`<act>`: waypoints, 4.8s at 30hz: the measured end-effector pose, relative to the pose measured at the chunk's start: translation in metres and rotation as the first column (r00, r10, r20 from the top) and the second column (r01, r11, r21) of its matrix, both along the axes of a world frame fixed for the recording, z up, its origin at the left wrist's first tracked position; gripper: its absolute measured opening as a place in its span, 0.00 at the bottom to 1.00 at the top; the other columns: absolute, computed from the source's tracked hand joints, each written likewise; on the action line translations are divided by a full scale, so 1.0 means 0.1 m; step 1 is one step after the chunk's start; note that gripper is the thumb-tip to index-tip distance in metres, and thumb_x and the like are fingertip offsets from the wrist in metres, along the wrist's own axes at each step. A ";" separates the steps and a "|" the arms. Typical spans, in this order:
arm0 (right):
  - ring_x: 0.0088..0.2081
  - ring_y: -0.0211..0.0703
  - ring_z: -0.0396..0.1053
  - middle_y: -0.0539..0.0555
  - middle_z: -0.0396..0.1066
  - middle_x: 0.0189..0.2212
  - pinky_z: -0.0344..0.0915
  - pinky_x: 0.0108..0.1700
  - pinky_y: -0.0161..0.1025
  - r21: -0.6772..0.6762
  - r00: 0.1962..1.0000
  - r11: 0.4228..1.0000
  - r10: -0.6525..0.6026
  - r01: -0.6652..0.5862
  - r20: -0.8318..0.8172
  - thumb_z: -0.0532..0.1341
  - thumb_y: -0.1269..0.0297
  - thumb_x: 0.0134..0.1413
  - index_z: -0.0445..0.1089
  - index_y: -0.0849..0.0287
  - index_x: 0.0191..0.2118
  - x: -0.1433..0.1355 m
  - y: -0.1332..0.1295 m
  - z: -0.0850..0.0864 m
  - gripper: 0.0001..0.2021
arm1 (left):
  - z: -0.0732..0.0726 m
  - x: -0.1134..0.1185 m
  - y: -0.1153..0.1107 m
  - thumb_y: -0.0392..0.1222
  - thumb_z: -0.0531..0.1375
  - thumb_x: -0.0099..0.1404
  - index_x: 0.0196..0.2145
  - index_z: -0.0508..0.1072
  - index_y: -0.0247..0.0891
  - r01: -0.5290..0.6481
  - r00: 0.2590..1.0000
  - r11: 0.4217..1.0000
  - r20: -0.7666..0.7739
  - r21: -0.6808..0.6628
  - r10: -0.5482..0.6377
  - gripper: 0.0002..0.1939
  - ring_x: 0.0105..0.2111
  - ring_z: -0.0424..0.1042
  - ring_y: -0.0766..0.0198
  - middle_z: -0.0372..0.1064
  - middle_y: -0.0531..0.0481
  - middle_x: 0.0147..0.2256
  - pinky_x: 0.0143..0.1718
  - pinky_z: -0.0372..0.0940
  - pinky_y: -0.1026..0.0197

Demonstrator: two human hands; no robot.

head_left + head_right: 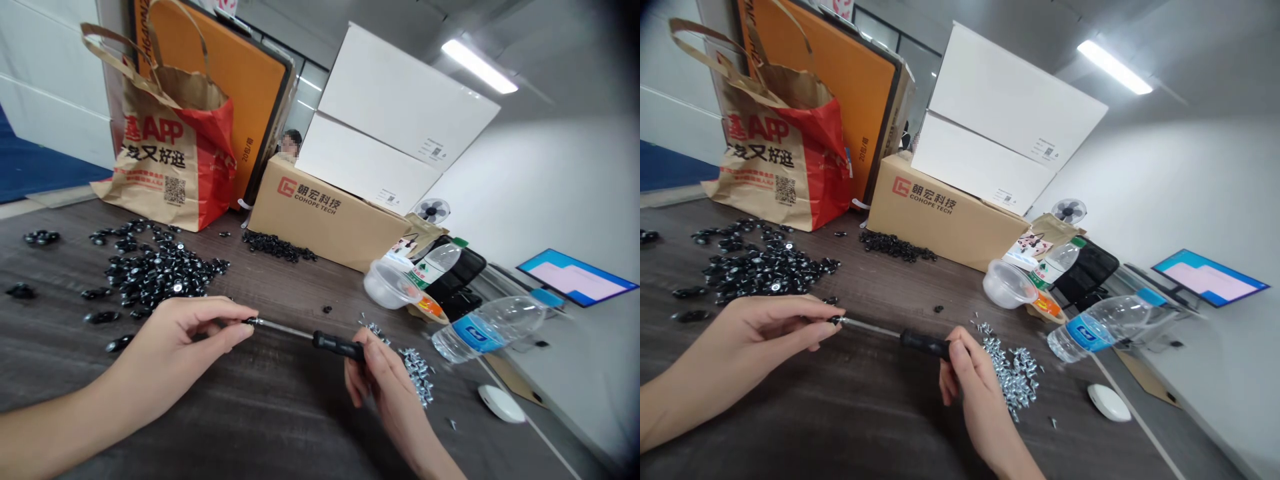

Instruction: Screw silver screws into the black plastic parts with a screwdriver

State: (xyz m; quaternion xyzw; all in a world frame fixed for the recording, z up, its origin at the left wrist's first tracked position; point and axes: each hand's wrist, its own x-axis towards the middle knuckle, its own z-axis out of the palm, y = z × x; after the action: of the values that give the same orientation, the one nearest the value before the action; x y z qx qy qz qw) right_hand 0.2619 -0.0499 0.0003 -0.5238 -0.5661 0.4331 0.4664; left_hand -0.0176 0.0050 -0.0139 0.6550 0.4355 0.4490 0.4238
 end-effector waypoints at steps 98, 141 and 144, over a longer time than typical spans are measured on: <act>0.19 0.37 0.58 0.45 0.58 0.18 0.53 0.24 0.37 0.005 0.999 1.000 0.026 -0.026 0.029 0.52 0.42 0.66 0.60 0.55 0.27 0.00 0.00 0.02 0.23 | 0.00 -0.02 -0.02 0.47 0.63 0.64 0.38 0.83 0.47 0.041 0.998 0.996 -0.040 0.078 -0.038 0.08 0.34 0.78 0.58 0.81 0.51 0.37 0.33 0.70 0.61; 0.24 0.37 0.61 0.44 0.62 0.22 0.57 0.27 0.35 0.023 0.999 1.000 -0.003 0.004 -0.037 0.57 0.46 0.65 0.62 0.54 0.36 -0.01 -0.04 0.02 0.16 | -0.03 -0.01 -0.01 0.47 0.64 0.63 0.38 0.83 0.47 0.033 0.999 0.999 -0.027 0.031 -0.033 0.08 0.28 0.76 0.62 0.82 0.53 0.33 0.29 0.69 0.64; 0.18 0.34 0.54 0.42 0.52 0.15 0.51 0.23 0.34 0.035 1.000 0.999 -0.013 0.013 -0.011 0.53 0.44 0.67 0.58 0.55 0.26 0.02 -0.02 0.01 0.23 | -0.02 -0.01 -0.02 0.47 0.64 0.63 0.37 0.83 0.47 0.049 0.998 0.998 -0.031 0.040 -0.048 0.08 0.30 0.77 0.61 0.82 0.53 0.35 0.31 0.70 0.64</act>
State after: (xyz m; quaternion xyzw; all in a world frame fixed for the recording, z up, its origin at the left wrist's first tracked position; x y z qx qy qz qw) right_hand 0.2635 -0.0524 0.0013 -0.5168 -0.5676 0.4229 0.4815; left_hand -0.0183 0.0031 -0.0156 0.6805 0.4165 0.4376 0.4147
